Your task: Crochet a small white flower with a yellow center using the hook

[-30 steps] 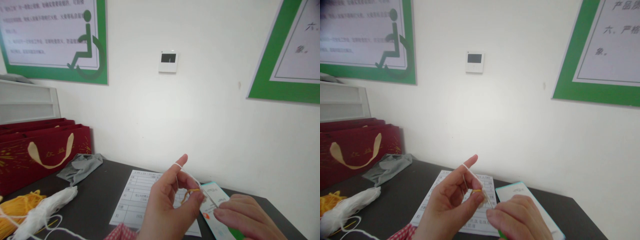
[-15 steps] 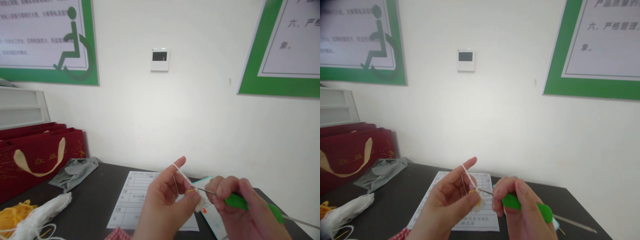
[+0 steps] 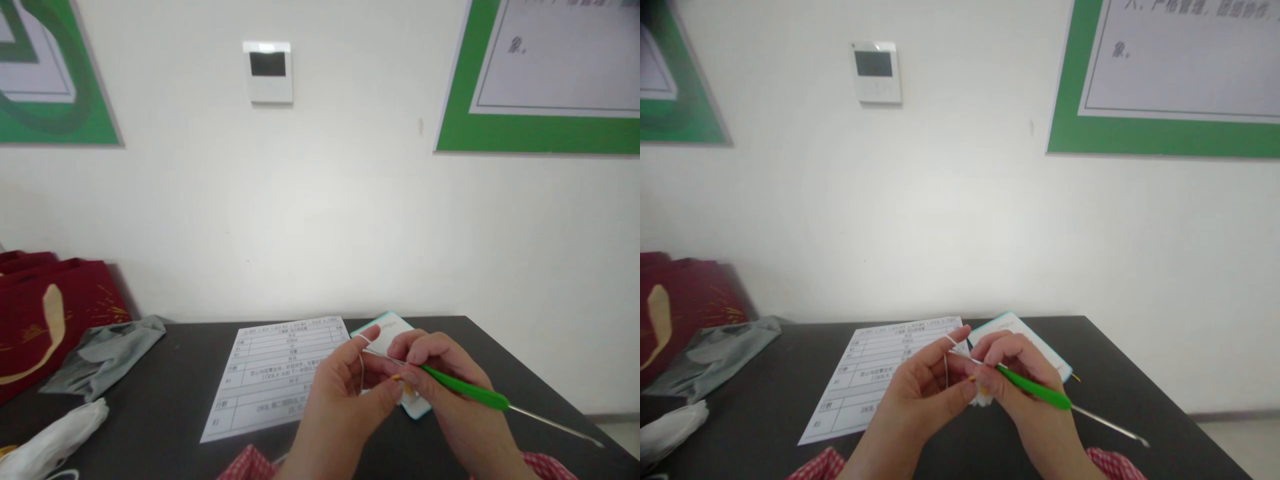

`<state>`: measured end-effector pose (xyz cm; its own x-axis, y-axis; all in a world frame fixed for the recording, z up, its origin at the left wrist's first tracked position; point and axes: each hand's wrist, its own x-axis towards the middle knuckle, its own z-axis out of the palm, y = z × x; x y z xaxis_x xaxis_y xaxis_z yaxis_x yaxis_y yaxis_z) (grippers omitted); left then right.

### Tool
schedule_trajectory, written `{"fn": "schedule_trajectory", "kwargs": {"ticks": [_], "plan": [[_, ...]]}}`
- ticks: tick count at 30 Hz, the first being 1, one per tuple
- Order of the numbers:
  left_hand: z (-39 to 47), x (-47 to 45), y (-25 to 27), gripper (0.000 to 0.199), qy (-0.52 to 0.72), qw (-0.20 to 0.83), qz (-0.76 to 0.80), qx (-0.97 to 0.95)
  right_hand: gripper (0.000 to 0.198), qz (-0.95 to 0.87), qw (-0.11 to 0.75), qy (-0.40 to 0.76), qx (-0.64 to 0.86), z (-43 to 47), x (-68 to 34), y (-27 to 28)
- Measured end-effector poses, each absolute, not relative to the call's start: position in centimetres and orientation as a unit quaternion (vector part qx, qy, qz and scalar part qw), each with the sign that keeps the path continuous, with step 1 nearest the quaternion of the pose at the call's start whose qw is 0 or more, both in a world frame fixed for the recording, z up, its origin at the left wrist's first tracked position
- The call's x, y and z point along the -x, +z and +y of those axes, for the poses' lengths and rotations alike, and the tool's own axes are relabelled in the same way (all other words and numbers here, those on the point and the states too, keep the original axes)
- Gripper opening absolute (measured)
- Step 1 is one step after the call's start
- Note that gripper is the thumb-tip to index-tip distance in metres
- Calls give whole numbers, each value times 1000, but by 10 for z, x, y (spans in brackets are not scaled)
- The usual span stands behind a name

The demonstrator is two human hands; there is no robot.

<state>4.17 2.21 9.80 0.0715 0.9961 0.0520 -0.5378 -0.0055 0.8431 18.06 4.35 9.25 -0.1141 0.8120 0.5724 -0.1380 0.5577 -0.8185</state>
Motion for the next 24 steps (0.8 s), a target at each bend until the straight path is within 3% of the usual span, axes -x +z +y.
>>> {"fn": "schedule_trajectory", "kwargs": {"ticks": [5, 10, 15, 18, 21, 24], "plan": [[26, -55, 58, 61, 516, 602, 414, -447, 2, -604, 570, 397, 392, 37, -203, 50], [22, -35, 50, 32, 463, 555, 483, -494, 7, -585, 530, 427, 442, 34, -205, 26], [25, 0, 43, 23, 460, 453, 549, -531, 9, -590, 497, 444, 456, 30, -202, 24], [20, 8, 39, 29, 430, 298, 582, -622, 7, -614, 468, 442, 458, 25, -198, 23], [8, 8, 39, 44, 322, 147, 574, -738, 5, -639, 438, 432, 462, 21, -195, 20], [-1, 7, 42, 54, 245, 135, 578, -767, 6, -659, 413, 427, 462, 19, -194, 18]]}}
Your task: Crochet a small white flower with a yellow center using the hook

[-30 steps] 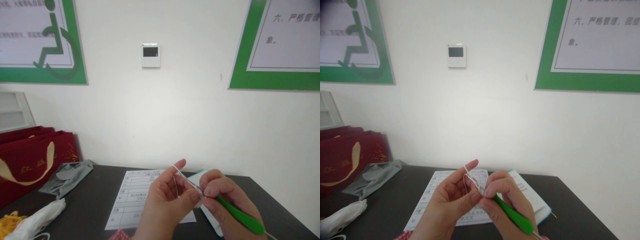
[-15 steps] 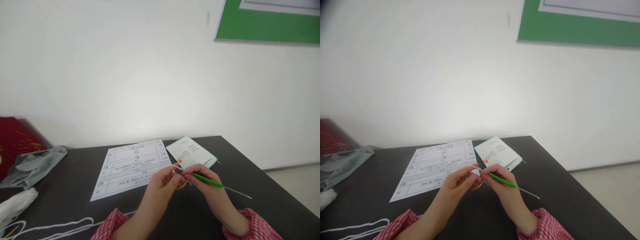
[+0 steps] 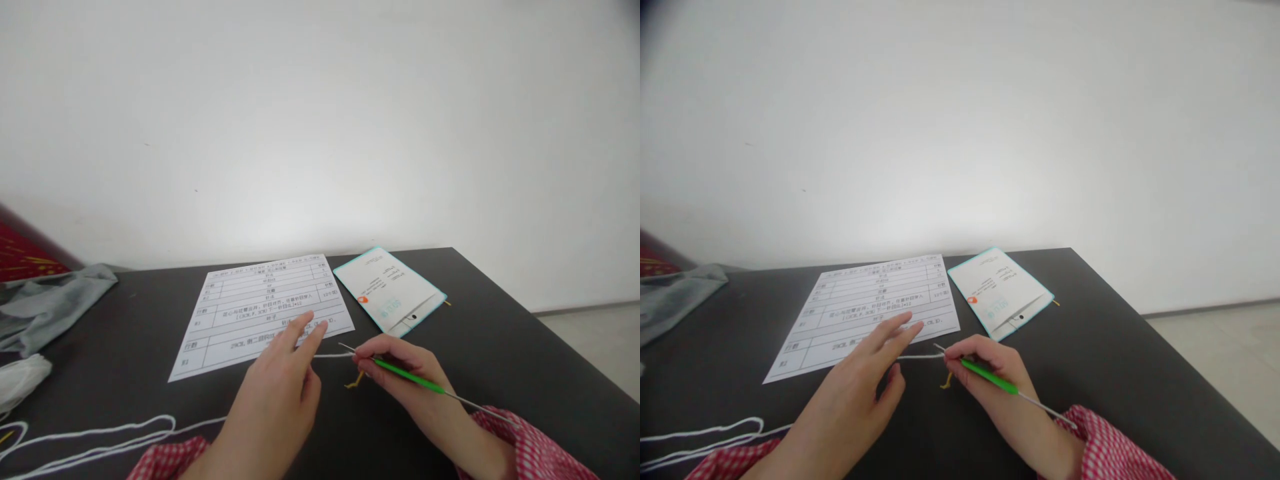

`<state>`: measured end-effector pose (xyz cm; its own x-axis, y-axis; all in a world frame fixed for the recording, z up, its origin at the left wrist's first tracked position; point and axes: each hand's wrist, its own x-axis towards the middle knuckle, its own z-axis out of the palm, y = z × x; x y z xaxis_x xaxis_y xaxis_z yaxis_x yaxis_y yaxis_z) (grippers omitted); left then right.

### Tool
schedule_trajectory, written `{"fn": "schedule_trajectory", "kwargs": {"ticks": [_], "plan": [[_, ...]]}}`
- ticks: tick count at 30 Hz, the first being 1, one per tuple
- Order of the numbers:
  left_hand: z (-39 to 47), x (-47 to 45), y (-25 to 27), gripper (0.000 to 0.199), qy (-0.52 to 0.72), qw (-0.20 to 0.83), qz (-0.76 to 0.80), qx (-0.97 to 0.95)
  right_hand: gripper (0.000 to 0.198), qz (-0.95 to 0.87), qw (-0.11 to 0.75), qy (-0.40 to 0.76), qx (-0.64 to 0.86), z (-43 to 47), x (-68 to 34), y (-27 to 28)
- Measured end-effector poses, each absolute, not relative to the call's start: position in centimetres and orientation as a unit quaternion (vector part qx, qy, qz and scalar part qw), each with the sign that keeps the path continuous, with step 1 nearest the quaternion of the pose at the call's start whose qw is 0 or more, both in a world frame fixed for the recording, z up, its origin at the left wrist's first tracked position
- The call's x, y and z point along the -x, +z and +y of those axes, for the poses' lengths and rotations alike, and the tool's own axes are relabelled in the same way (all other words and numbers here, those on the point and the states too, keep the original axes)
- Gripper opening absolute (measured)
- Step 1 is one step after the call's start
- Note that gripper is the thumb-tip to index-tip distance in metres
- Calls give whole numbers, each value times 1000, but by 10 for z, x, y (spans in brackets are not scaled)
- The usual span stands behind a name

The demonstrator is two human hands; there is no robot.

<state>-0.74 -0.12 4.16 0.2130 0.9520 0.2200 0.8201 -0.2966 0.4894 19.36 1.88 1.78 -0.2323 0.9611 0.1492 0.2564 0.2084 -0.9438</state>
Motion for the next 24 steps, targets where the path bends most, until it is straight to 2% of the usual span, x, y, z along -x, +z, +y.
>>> {"fn": "schedule_trajectory", "kwargs": {"ticks": [3, 6, 8, 12, 16, 20, 24], "plan": [[-4, 10, 46, 54, 240, 133, 586, -762, 6, -670, 398, 426, 460, 17, -193, 17], [-6, 11, 50, 54, 290, 82, 556, -774, 4, -673, 391, 427, 461, 14, -191, 17], [-9, 7, 51, 51, 337, 97, 522, -777, 3, -671, 390, 428, 463, 13, -191, 16], [-16, -9, 46, 36, 423, 325, 521, -666, 5, -670, 398, 428, 458, 10, -192, 17], [-15, -22, 34, 57, 457, 517, 551, -469, 4, -696, 421, 389, 432, 8, -195, 16], [-11, -26, 25, 63, 488, 588, 504, -402, 9, -720, 430, 362, 408, 7, -195, 16], [-11, -27, 21, 62, 495, 597, 505, -378, 10, -737, 433, 335, 397, 6, -191, 19]]}}
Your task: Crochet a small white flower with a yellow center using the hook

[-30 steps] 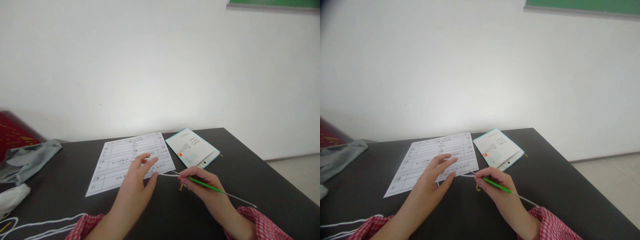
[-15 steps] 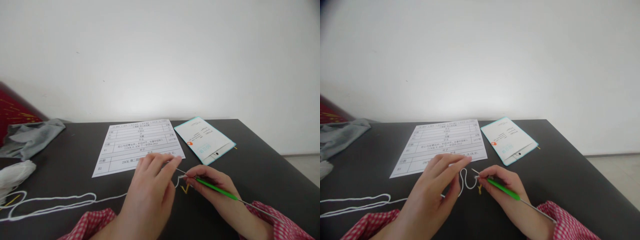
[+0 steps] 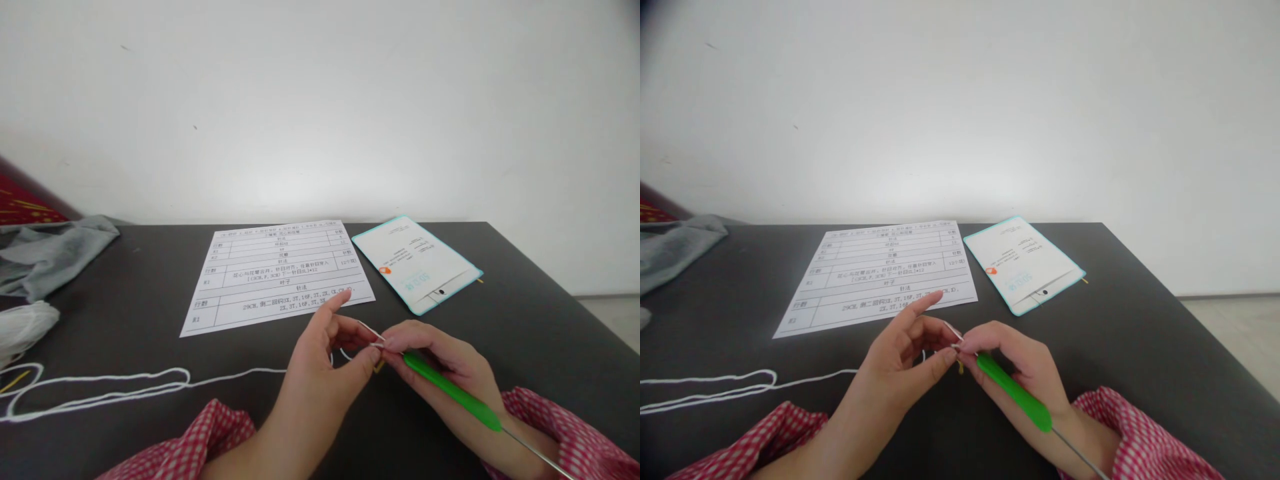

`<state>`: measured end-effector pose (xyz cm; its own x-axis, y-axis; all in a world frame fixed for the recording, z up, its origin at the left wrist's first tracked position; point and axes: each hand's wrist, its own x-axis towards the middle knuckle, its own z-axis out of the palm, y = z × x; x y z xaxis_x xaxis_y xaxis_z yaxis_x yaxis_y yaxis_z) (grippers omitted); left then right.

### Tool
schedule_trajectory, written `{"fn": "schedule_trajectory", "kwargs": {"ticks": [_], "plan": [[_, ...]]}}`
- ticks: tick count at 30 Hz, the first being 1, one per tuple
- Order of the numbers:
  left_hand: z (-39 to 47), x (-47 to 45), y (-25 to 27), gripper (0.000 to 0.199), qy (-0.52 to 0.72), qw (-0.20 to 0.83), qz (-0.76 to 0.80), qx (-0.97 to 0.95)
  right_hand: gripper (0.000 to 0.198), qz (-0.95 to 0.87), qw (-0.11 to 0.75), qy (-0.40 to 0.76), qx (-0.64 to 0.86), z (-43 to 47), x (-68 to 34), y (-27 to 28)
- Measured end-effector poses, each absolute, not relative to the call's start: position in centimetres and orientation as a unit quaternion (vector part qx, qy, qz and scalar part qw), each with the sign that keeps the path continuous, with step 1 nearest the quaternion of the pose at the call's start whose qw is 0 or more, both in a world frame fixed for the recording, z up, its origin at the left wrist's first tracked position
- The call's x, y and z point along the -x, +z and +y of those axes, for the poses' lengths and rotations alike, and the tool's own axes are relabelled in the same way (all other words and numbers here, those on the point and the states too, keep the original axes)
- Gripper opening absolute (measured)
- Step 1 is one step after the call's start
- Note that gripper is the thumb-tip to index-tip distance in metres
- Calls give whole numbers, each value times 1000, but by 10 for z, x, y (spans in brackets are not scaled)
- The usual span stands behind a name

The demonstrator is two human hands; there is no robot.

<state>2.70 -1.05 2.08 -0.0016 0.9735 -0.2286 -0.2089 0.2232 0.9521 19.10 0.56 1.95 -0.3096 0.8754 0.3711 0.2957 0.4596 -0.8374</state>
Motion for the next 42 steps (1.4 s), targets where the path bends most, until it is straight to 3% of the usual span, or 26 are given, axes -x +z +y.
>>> {"fn": "schedule_trajectory", "kwargs": {"ticks": [11, 23, 37, 42], "plan": [[-14, -27, 25, 62, 467, 511, 537, -482, 18, -805, 395, 237, 374, 7, -184, 27], [-25, -30, 21, 69, 441, 383, 510, -631, 16, -823, 323, 289, 368, 4, -180, 26], [-24, -25, 24, 81, 398, 382, 480, -682, 21, -833, 354, 238, 354, 2, -177, 31], [-23, -24, 22, 88, 433, 373, 422, -703, 23, -835, 352, 233, 352, 2, -178, 35]]}}
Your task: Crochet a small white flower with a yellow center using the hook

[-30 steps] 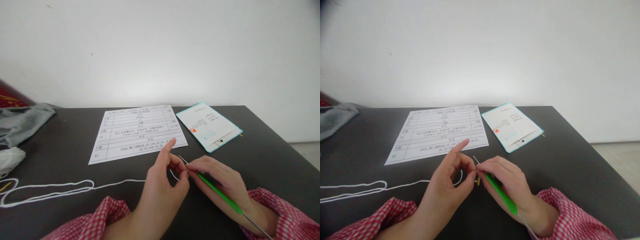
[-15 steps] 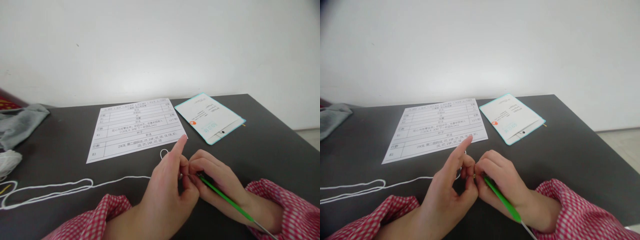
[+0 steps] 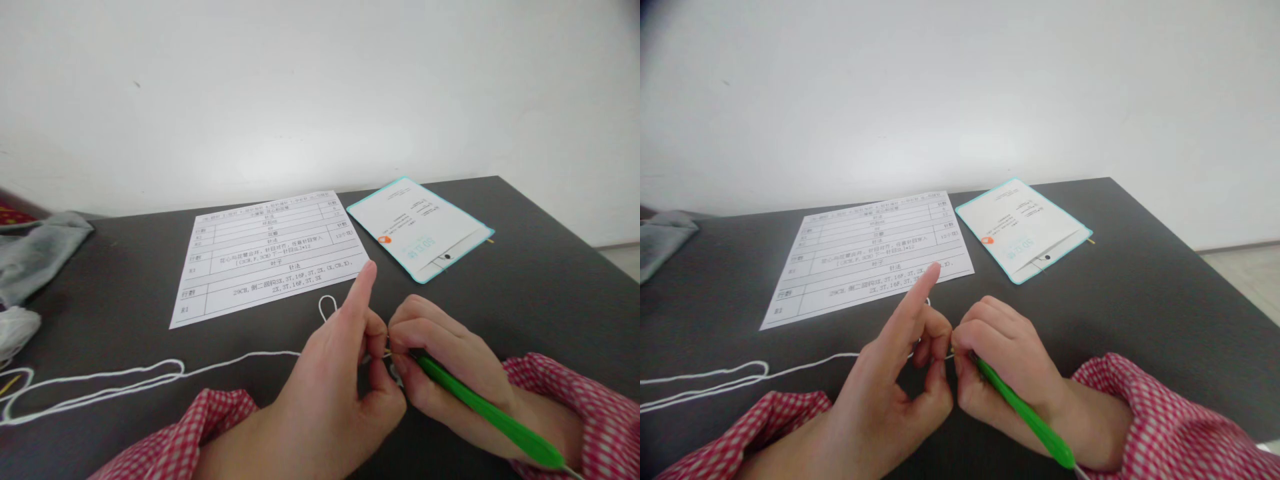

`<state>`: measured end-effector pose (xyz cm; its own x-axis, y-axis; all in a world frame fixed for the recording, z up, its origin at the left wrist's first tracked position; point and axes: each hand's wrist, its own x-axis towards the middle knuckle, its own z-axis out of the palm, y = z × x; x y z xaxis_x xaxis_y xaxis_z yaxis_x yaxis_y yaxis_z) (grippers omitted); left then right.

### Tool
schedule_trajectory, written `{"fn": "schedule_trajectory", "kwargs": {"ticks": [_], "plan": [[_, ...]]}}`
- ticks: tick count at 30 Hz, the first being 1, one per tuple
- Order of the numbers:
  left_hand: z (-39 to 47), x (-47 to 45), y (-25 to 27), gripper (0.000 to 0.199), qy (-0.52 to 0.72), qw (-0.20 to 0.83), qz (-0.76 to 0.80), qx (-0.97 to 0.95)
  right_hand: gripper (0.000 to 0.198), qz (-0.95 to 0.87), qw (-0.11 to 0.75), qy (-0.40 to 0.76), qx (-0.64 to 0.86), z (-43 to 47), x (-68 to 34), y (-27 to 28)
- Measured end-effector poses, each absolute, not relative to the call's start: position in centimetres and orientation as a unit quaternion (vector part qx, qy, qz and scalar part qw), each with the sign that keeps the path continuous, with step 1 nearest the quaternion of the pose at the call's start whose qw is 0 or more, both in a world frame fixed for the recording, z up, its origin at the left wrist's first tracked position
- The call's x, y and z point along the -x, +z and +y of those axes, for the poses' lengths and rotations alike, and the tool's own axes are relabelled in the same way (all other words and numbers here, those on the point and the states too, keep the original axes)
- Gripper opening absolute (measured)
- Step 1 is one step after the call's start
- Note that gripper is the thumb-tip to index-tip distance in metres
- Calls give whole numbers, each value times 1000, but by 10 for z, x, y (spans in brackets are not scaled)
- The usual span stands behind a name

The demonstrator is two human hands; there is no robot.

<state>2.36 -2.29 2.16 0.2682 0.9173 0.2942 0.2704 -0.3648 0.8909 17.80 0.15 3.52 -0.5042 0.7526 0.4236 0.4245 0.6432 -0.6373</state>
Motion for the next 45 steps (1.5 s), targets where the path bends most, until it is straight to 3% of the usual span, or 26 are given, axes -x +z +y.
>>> {"fn": "schedule_trajectory", "kwargs": {"ticks": [16, 31, 45], "plan": [[-20, -19, 24, 86, 424, 501, 385, -648, 21, -794, 365, 348, 338, 0, -185, 33], [-20, -12, 19, 89, 456, 388, 367, -712, 21, -758, 357, 422, 345, -4, -190, 27], [-22, -17, 22, 87, 501, 395, 332, -695, 17, -739, 340, 473, 339, -5, -192, 26]]}}
